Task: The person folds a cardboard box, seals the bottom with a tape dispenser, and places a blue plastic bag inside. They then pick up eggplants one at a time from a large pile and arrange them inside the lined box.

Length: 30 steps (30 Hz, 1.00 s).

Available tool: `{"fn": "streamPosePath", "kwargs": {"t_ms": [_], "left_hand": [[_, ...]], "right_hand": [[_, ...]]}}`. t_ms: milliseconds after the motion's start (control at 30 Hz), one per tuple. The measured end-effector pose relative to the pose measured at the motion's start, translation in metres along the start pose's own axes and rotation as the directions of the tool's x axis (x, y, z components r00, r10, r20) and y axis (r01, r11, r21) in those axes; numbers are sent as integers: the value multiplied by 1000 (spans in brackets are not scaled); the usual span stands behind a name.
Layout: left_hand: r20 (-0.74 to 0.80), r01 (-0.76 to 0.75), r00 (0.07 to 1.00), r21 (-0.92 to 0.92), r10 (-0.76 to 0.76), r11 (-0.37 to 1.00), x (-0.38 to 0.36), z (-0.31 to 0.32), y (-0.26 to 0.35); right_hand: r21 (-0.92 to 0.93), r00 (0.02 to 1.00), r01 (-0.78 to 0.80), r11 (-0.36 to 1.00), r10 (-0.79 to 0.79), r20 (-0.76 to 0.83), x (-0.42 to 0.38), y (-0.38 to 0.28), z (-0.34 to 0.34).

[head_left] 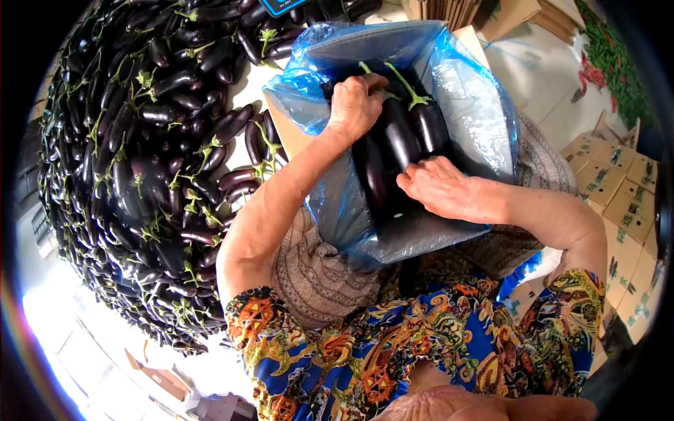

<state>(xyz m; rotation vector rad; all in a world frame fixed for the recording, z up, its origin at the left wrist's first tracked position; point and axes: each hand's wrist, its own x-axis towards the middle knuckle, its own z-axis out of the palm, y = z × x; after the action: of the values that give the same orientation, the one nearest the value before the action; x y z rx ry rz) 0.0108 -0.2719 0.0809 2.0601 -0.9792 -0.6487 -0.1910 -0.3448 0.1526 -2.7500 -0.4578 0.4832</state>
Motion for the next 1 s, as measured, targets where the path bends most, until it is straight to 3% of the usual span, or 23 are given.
{"fn": "streamPosePath", "kwargs": {"t_ms": [33, 67, 133, 167, 300, 333, 433, 467, 533, 567, 633, 667, 833, 900, 933, 1000], "left_hand": [[11, 5, 1000, -37, -5, 999, 0, -1, 2], [-44, -91, 995, 48, 93, 995, 0, -1, 3], [-19, -39, 999, 73, 41, 997, 2, -2, -1], [2, -31, 1000, 105, 31, 994, 4, -1, -7], [28, -84, 996, 128, 81, 988, 2, -7, 7], [-18, -135, 990, 94, 137, 986, 0, -6, 3], [-92, -106, 991, -75, 99, 992, -2, -12, 9], [-111, -150, 983, -8, 148, 989, 0, -16, 12], [-97, -99, 989, 108, 109, 989, 8, -10, 7], [-89, -94, 990, 192, 112, 977, 12, -5, 1], [-70, -71, 994, 167, 83, 983, 12, -7, 0], [-55, -58, 996, 154, 68, 986, 11, -6, -1], [-107, -109, 987, 120, 122, 987, 17, 1, -10], [-66, -136, 985, 281, 160, 950, 20, 3, -7], [11, -169, 984, 413, 180, 895, 16, -6, 5], [116, -216, 976, 416, 184, 883, -4, -23, 29]], "right_hand": [[-28, 1000, -7, 1000, 8, 21, 1, -1, 1], [-52, 999, -13, 999, 15, 44, 2, -3, 2], [-76, 1000, -21, 997, 22, 17, 4, -6, 3], [-24, 989, -68, 997, 70, 127, 6, -6, 3], [-163, 1000, -2, 987, 2, 1, 4, -14, 16], [-198, 999, 11, 980, -18, -34, 4, -14, 17], [-225, 999, 40, 974, -43, -12, 6, -12, 20], [-173, 998, 57, 983, -63, -29, 6, -10, 22], [-83, 991, 102, 991, -109, -77, 12, -1, 21], [-1, 996, 82, 997, -82, -27, 15, 3, 19], [152, 996, 19, 988, -31, 79, 20, 10, 9], [175, 990, 8, 985, -32, 137, 22, 10, 6], [197, 997, -14, 980, 0, 73, 24, 11, 16], [185, 1000, -23, 982, 20, 18, 25, 9, 13], [196, 993, -65, 978, 44, 107, 29, 10, 3], [187, 996, -16, 982, -1, 93, 27, 15, 6]]}}
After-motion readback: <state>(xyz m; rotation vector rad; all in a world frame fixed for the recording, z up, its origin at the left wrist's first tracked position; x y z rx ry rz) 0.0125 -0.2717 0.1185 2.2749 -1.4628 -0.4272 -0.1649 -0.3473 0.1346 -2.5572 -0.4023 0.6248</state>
